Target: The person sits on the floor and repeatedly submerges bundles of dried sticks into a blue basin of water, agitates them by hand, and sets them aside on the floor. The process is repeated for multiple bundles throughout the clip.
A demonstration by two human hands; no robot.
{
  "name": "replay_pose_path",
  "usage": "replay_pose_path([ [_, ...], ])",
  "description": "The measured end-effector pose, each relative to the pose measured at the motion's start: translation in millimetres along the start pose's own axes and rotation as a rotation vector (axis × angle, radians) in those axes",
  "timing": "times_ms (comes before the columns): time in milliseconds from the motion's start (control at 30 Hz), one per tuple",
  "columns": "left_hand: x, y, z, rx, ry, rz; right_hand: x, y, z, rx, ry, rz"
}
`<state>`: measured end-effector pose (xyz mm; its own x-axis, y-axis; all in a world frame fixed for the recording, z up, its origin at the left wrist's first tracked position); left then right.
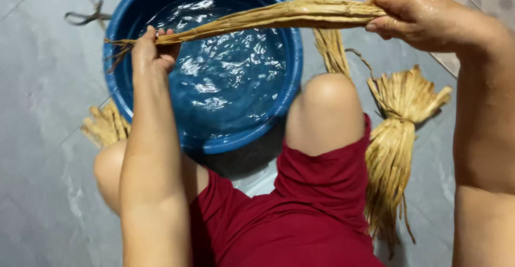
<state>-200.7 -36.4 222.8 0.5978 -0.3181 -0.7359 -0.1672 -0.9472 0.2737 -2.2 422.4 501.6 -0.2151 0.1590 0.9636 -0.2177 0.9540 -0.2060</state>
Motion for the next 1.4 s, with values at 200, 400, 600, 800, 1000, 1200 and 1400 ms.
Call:
replay_pose_path([
  [200, -121, -67, -72, 0.096, -0.794, 0.366, -50, 117, -65, -0.194, 0.276, 0.514],
  [400, -197, -133, -181, 0.166, -1.225, 0.872, -223, 222, -70, -0.426, 0.601, 0.949],
  [600, -163, -136, -186, 0.030, -0.824, 1.517, -396, 223, -22, -0.839, 0.196, 0.589],
  [800, -116, -55, -168, 0.012, -0.454, 1.598, -430, 217, -38, -1.051, 0.181, 0.267],
  [1000, -98, -8, -150, -0.091, -0.351, 1.595, -454, 202, -53, -1.185, 0.079, 0.188],
  [1200, -95, 5, -155, -0.080, -0.518, 1.745, -458, 226, -38, -1.078, -0.269, 0.038],
  [1400, -102, 74, -160, -0.280, -0.703, 1.502, -396, 257, 24, -0.788, -0.505, -0.170],
])
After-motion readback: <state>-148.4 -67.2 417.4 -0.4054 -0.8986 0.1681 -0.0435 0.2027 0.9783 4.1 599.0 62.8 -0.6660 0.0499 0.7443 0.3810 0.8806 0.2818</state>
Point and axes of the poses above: each hand's wrist, its own z-axis towards the middle knuckle, its own x-axis out of the back of the hand, y = z × x, the point moved 7 cm from there along z, towards the middle knuckle, and after that the axes turned 14 degrees about -z, right-handed, at the moved point
